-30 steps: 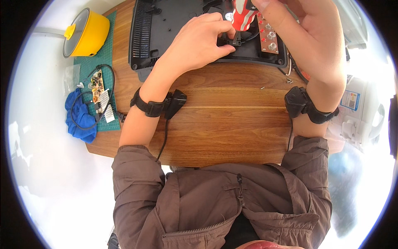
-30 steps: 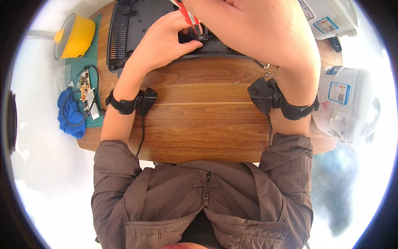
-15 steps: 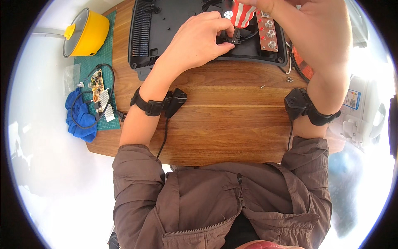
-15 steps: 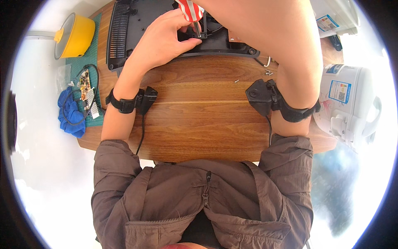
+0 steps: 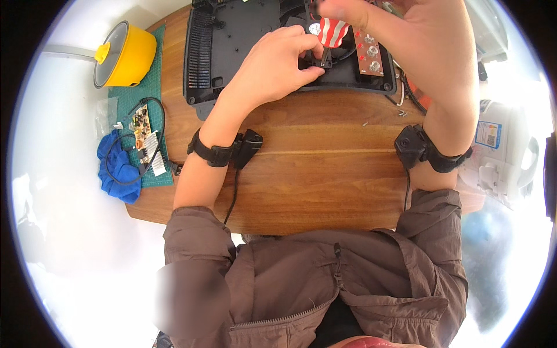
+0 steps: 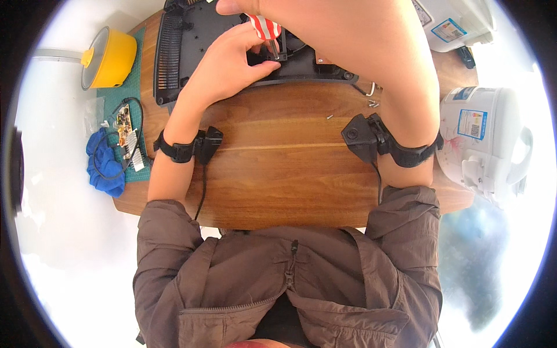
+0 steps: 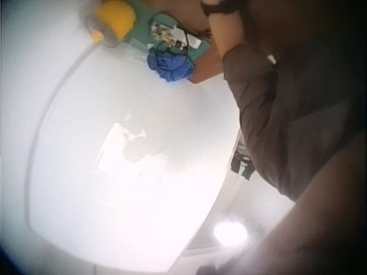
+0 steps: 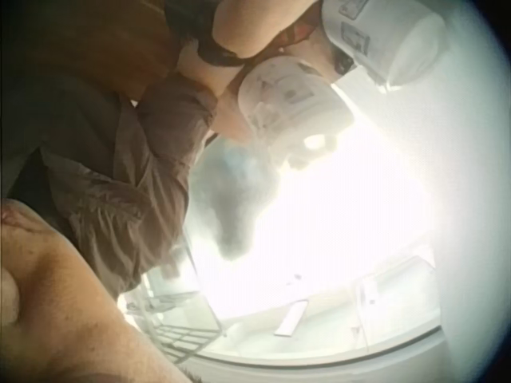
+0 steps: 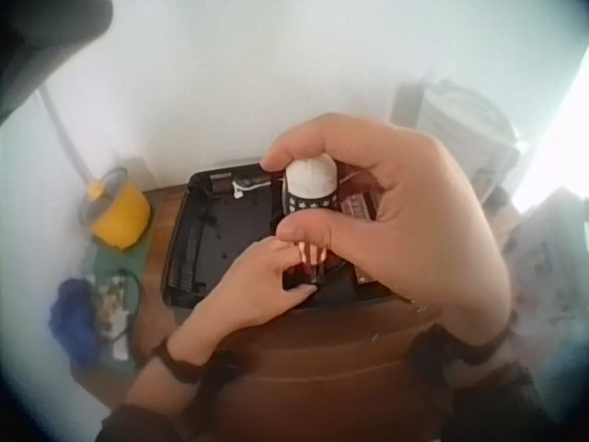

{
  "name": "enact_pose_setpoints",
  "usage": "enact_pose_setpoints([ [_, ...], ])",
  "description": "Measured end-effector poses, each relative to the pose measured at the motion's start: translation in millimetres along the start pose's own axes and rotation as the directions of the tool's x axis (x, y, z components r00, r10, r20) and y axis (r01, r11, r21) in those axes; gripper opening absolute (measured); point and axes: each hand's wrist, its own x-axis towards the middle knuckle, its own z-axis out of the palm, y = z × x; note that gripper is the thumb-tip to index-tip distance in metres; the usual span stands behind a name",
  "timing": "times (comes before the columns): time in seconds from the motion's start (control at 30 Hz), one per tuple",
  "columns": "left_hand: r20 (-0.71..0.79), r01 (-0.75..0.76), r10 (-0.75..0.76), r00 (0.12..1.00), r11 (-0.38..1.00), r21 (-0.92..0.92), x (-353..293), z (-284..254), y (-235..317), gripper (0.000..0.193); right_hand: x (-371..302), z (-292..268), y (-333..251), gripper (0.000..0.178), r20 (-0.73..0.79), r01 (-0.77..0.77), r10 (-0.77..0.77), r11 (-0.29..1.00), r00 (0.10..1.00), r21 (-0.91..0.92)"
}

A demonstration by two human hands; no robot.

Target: The person assembles an electronic device by securing a circuit board and a cooling fan into a black plastic housing using a screwdriver. They tighten multiple screws to fasten the components and connect the fan wires.

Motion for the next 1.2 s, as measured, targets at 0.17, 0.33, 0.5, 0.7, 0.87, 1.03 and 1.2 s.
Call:
enact_pose_setpoints([
  [0.17, 0.016, 0.026, -0.025, 1.000, 0.999, -0.024, -0.2, -2.5, 4.7, 0.023, 6.0, -14.5, -2.6, 0.034, 0.108, -0.113, 0.096, 0.981, 0.989, 0.161],
  [0.33, -0.040, -0.031, 0.033, 0.999, 0.999, 0.044, -3.1, -1.0, 7.0, 0.029, 3.1, -11.5, -4.4, 0.036, 0.078, 0.108, -0.103, 0.992, 0.992, -0.069],
  [0.5, 0.044, 0.060, -0.062, 0.997, 0.997, 0.039, 0.3, -5.6, 12.5, 0.028, 1.6, -14.2, 5.1, 0.035, 0.051, 0.134, -0.132, 0.990, 0.990, -0.039],
  [0.7, 0.107, 0.115, -0.118, 0.987, 0.993, 0.035, 3.5, -6.0, 8.3, 0.025, 1.7, -27.8, 13.9, 0.034, -0.022, -0.066, 0.081, 0.921, 0.996, 0.383],
  [0.87, 0.105, 0.052, -0.056, 0.993, 0.998, 0.038, 3.3, -7.4, 6.1, 0.023, -3.1, -32.6, 37.6, 0.035, -0.252, 0.108, -0.023, 0.937, 0.967, 0.332],
  [1.03, -0.071, -0.066, 0.081, 0.994, 0.979, 0.191, 4.3, -11.7, 31.8, 0.018, -10.8, -48.0, 44.3, 0.036, -0.375, 0.137, -0.039, 0.962, 0.926, 0.238],
  [1.2, 0.060, -0.313, 0.309, 0.949, 0.948, 0.060, -2.7, 19.8, 83.2, 0.017, -17.6, -57.5, 47.9, 0.037, -0.442, 0.152, -0.065, 0.975, 0.895, 0.164],
])
